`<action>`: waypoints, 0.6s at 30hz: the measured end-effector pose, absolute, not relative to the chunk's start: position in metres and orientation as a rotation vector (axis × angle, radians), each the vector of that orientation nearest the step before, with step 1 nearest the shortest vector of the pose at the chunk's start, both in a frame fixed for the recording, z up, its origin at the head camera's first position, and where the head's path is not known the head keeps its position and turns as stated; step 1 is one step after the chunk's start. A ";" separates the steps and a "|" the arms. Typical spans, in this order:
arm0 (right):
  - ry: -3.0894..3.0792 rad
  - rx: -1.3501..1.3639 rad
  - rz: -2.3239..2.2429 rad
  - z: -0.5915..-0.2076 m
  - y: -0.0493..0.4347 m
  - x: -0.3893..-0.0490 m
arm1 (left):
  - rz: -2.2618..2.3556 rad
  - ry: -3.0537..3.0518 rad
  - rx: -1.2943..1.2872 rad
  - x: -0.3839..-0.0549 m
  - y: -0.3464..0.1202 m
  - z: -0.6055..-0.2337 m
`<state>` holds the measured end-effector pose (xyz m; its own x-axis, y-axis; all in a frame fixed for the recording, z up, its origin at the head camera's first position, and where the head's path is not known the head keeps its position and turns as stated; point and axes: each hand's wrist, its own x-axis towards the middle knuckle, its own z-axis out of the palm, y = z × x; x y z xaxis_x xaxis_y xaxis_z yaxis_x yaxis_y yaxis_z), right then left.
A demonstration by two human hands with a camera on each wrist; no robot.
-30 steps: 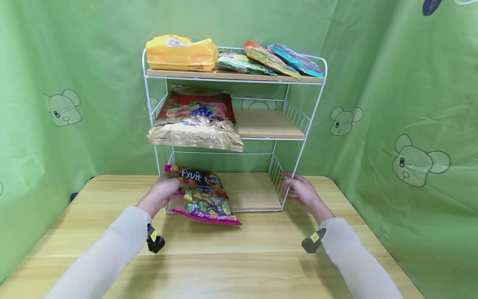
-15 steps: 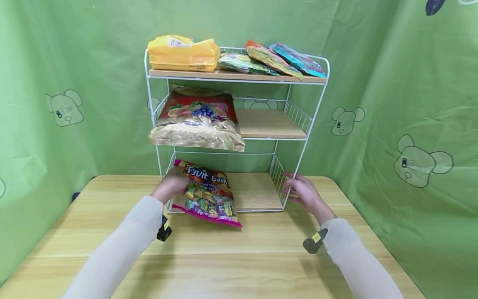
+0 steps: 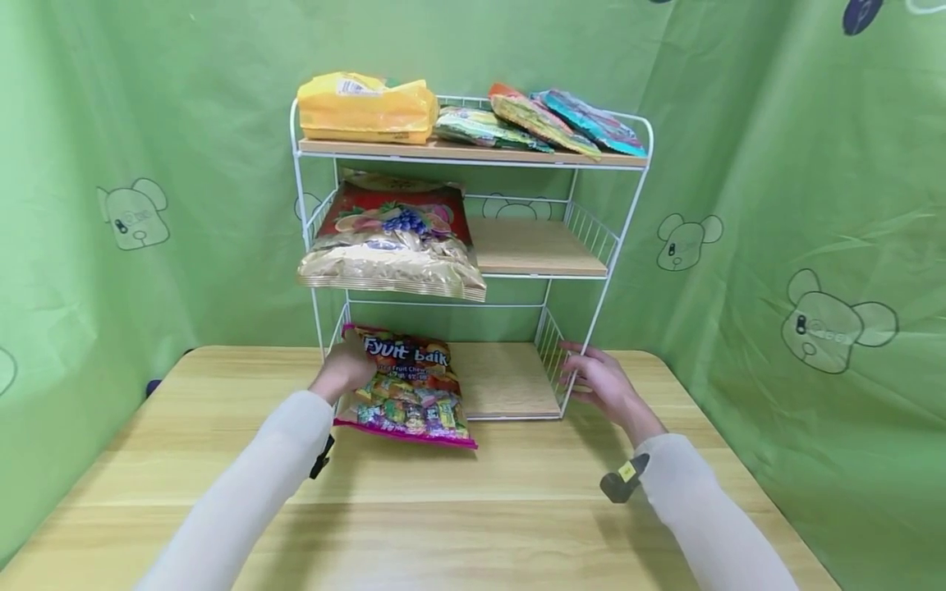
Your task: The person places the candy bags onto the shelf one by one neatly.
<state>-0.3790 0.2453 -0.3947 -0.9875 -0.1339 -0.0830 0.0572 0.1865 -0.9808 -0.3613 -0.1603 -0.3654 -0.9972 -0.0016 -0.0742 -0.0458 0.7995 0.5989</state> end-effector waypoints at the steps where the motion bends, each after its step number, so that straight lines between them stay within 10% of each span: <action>1: 2.300 -0.077 -1.913 -0.395 0.245 -0.379 | 0.939 2.932 -0.030 -0.360 -0.160 -0.366; 18: 2.306 -0.076 -1.906 -0.394 0.245 -0.378 | 0.198 3.192 0.232 -0.321 -0.083 -0.373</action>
